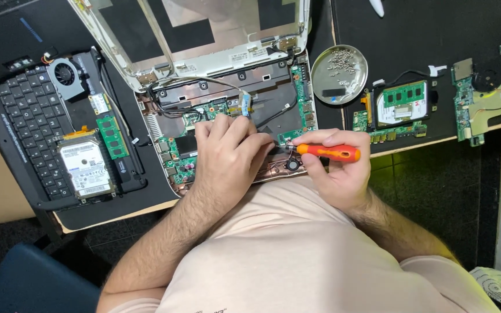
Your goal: The person is repairing a laptop by installing a motherboard, connecting various internal ribbon cables, and securing components with a screwdriver.
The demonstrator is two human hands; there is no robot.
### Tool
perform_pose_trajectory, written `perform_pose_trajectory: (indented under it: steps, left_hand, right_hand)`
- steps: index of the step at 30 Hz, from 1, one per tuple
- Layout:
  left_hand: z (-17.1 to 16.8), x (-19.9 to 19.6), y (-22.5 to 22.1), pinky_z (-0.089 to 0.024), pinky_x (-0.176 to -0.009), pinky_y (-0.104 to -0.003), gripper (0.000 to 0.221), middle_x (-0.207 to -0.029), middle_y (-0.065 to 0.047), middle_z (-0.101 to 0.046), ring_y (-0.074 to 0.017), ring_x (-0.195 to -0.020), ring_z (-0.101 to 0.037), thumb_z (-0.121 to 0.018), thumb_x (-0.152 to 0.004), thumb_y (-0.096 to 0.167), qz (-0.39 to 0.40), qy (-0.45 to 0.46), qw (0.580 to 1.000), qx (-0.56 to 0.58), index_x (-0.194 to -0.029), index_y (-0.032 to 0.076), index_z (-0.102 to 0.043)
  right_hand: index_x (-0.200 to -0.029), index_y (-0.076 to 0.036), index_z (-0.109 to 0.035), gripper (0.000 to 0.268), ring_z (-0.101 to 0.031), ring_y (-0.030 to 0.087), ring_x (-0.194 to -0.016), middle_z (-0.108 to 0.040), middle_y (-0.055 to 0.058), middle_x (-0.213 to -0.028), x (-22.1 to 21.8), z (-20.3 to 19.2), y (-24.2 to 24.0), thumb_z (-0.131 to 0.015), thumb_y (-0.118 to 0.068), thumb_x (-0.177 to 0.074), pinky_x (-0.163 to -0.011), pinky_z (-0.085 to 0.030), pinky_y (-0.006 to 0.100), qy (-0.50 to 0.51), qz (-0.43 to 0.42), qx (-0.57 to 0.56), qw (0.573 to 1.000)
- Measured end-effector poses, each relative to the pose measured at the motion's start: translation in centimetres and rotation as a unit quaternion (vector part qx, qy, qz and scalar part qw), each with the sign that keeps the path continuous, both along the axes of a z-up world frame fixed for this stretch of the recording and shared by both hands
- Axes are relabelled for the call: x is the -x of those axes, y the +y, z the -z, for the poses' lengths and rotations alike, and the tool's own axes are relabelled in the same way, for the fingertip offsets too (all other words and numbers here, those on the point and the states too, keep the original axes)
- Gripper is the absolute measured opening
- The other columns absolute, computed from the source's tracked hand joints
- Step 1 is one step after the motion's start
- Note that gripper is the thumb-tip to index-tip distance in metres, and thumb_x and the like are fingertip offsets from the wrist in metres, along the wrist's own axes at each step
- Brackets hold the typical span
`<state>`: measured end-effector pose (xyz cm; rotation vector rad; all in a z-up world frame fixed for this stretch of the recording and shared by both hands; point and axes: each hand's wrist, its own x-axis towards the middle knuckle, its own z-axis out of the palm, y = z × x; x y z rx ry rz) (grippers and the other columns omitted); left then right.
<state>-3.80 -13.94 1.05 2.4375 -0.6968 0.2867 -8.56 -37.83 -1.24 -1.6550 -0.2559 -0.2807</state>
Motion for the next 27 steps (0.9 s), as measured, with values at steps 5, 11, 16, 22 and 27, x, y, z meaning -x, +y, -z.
perform_pose_trajectory:
  steps: [5, 11, 16, 22, 27]
  left_hand:
    - [0.68, 0.39, -0.13, -0.045, -0.095, -0.048, 0.013, -0.101, 0.003, -0.057, -0.0272, -0.1, -0.062, -0.092, -0.109, 0.027, -0.002, 0.019, 0.999, 0.046, -0.108, 0.022, -0.08]
    - [0.09, 0.38, -0.04, -0.045, -0.096, -0.048, 0.012, -0.102, 0.002, -0.057, -0.0275, -0.1, -0.062, -0.092, -0.111, 0.025, -0.004, 0.033, 0.997, 0.07, -0.109, 0.021, -0.08]
    - [0.2, 0.44, -0.12, -0.045, -0.098, -0.049, 0.012, -0.101, 0.002, -0.057, -0.0272, -0.099, -0.061, -0.092, -0.11, 0.024, 0.001, 0.032, 0.997, 0.074, -0.109, 0.021, -0.08]
    - [0.19, 0.44, 0.06, -0.045, -0.098, -0.049, 0.012, -0.101, 0.001, -0.057, -0.028, -0.099, -0.061, -0.092, -0.11, 0.023, 0.004, 0.031, 0.996, 0.087, -0.11, 0.02, -0.081]
    - [-0.18, 0.45, 0.13, -0.045, -0.1, -0.049, 0.01, -0.102, 0.0, -0.058, -0.0279, -0.1, -0.061, -0.091, -0.112, 0.023, 0.004, 0.04, 0.995, 0.091, -0.11, 0.019, -0.081]
  right_hand:
    - [-0.128, 0.002, -0.045, 0.039, -0.086, 0.039, -0.111, -0.087, 0.028, -0.117, -0.16, -0.2, 0.19, -0.082, 0.0, -0.116, -0.097, -0.068, 0.042, -0.007, -0.013, -0.008, 1.0]
    - [-0.129, 0.002, -0.043, 0.041, -0.086, 0.041, -0.111, -0.086, 0.031, -0.117, -0.37, -0.17, -0.36, -0.081, -0.001, -0.116, -0.098, -0.068, 0.044, -0.018, -0.013, -0.005, 1.0]
    - [-0.129, 0.002, -0.044, 0.041, -0.086, 0.041, -0.111, -0.087, 0.031, -0.117, -0.56, 0.08, 0.04, -0.083, 0.0, -0.115, -0.097, -0.067, 0.043, -0.022, -0.009, -0.004, 1.0]
    - [-0.128, 0.002, -0.045, 0.041, -0.086, 0.04, -0.11, -0.087, 0.03, -0.116, -0.37, 0.2, 0.12, -0.084, 0.002, -0.113, -0.096, -0.067, 0.043, -0.023, -0.011, 0.0, 1.0]
    - [-0.127, 0.002, -0.044, 0.042, -0.086, 0.043, -0.107, -0.086, 0.031, -0.113, -0.52, 0.13, 0.16, -0.083, 0.001, -0.114, -0.097, -0.067, 0.045, -0.041, 0.003, 0.003, 0.999]
